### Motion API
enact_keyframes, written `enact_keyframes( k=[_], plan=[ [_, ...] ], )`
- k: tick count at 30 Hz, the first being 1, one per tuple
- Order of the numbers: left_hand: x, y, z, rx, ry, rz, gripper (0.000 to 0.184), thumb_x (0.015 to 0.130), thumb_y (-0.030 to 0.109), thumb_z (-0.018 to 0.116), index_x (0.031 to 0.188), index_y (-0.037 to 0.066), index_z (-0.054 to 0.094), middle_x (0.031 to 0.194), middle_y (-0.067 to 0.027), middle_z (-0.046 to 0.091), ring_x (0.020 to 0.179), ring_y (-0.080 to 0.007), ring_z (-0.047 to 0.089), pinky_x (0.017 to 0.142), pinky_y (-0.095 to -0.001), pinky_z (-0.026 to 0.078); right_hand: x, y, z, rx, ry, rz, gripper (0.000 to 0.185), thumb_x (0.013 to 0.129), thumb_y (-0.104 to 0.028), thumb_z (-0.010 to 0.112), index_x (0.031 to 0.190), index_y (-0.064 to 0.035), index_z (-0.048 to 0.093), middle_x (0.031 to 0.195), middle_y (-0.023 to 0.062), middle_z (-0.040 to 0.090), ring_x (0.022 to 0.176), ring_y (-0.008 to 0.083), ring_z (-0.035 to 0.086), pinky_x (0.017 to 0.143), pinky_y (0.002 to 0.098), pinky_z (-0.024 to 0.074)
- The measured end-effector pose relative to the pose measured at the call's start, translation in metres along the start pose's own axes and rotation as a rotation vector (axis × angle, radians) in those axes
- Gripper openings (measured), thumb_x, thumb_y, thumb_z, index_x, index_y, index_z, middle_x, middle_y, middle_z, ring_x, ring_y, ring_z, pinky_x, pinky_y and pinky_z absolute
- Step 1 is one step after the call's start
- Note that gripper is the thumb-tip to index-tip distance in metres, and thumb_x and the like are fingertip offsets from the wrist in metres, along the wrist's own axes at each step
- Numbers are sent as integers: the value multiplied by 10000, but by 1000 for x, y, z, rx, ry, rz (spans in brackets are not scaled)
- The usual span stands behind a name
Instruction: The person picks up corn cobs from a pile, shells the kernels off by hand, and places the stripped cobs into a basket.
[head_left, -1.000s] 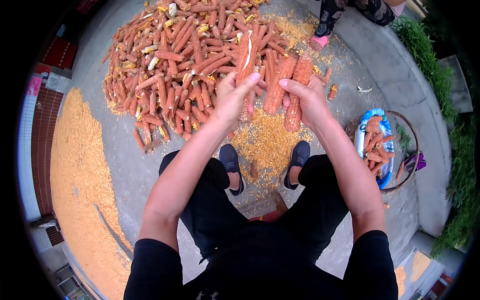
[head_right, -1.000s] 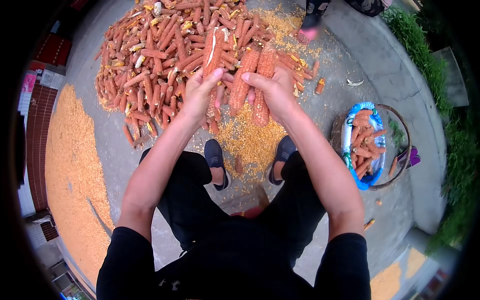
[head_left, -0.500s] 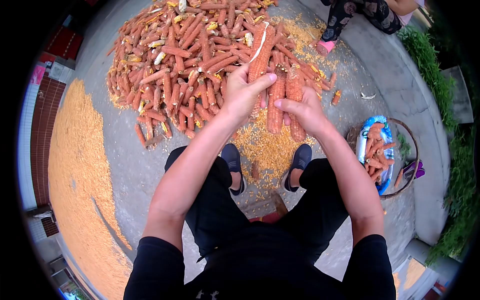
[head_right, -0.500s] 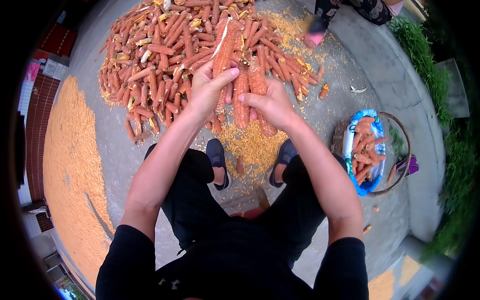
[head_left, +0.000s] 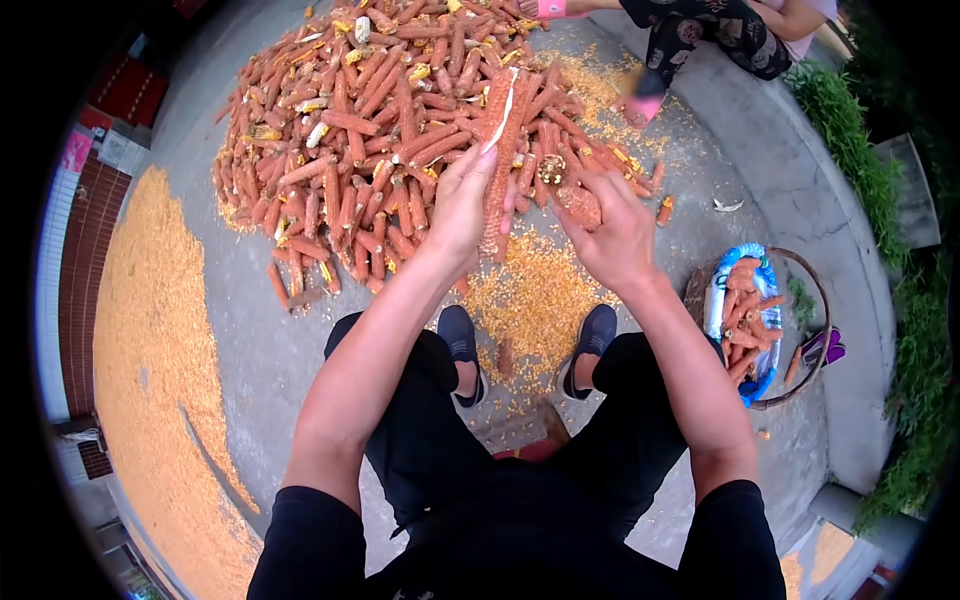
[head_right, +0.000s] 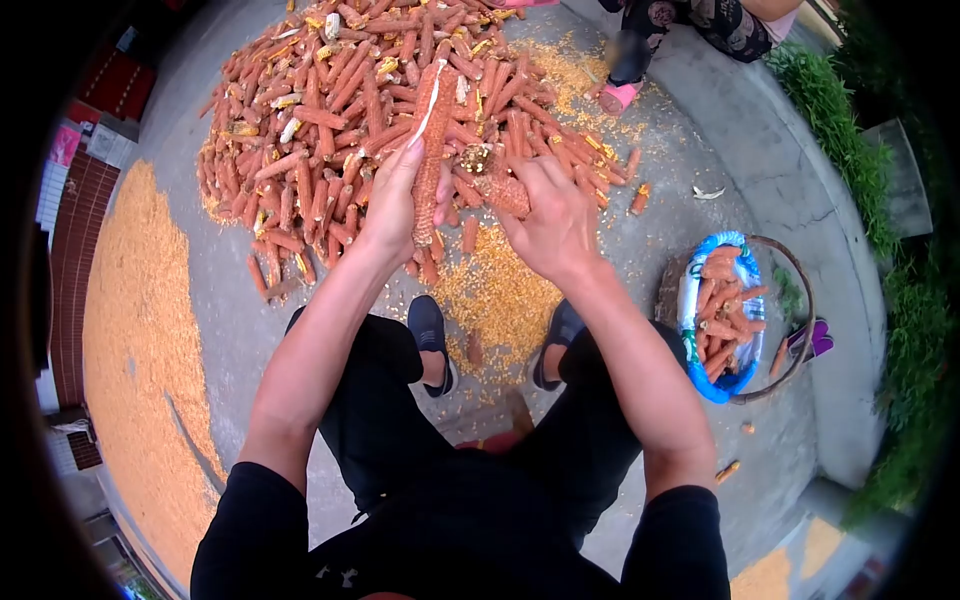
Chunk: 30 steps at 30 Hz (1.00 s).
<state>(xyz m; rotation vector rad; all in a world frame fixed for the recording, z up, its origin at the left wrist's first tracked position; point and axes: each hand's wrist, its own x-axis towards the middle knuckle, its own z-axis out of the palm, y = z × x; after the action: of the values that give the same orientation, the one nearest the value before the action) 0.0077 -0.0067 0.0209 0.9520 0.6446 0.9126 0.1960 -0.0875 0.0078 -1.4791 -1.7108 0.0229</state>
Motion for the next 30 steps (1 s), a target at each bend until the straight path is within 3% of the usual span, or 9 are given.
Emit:
enact_keyframes(
  k=[8,9,13,19,22,23,26,27,30],
  plan=[
    [1,-6,-1,16,-51,84,317,1008,146,592,1294,20,537,934,-72,665,798,-147,652,728,-290,543,8,-5,-17,-191,121,-174,514,661,-81,793,1155,-62,652,1032,104,629,830,332,615,731,414,480],
    [2,-8,-7,-14,-101,73,414,950,100,653,1335,21,526,1049,-114,688,940,-188,665,868,-341,530,9,-6,-16,-179,138,-180,511,663,-83,790,1154,-61,651,1029,105,628,820,333,605,728,414,471],
    [0,-4,-3,20,-91,123,484,869,25,713,1319,8,537,1162,-104,673,1086,-200,640,990,-386,484,9,0,-14,2,94,-2,422,762,-116,780,1154,-37,645,1016,128,648,868,343,632,776,418,488],
    [-1,-6,-3,186,-52,142,473,838,-46,727,1276,-5,553,1147,-102,682,1025,-185,669,913,-327,537,10,8,-10,1176,19,629,361,953,-166,633,1228,67,608,1189,168,682,1059,232,673,912,356,539],
    [1,-17,0,669,72,470,456,811,-127,712,1232,-8,584,1096,-108,685,1009,-140,661,837,-301,557,16,8,-19,1416,-17,718,387,962,-191,601,1249,69,595,1194,183,679,1082,252,672,927,386,548],
    [1,-18,3,503,73,439,323,873,-33,720,1175,-13,609,1058,-94,687,947,-127,661,809,-295,552,15,8,-20,1447,-19,756,412,974,-209,572,1264,83,580,1197,192,676,1116,263,663,956,416,549],
    [1,-10,2,-120,85,-127,252,928,100,721,1137,-5,627,1032,-76,688,888,-122,652,777,-293,545,16,8,-18,1628,-17,853,431,983,-227,560,1276,89,566,1224,201,663,1147,281,646,970,438,546],
    [4,-18,3,-130,99,-125,254,960,204,704,1112,8,654,987,-56,687,838,-120,643,742,-286,532,17,7,-17,1627,-18,898,452,993,-247,543,1294,89,548,1242,206,650,1174,293,631,976,453,544],
    [0,-15,17,-45,116,-186,220,960,192,702,1084,12,681,951,-45,684,827,-114,637,741,-280,520,13,15,-5,1646,-50,912,468,995,-251,536,1318,88,525,1254,210,638,1177,300,630,985,463,541]
  ],
)
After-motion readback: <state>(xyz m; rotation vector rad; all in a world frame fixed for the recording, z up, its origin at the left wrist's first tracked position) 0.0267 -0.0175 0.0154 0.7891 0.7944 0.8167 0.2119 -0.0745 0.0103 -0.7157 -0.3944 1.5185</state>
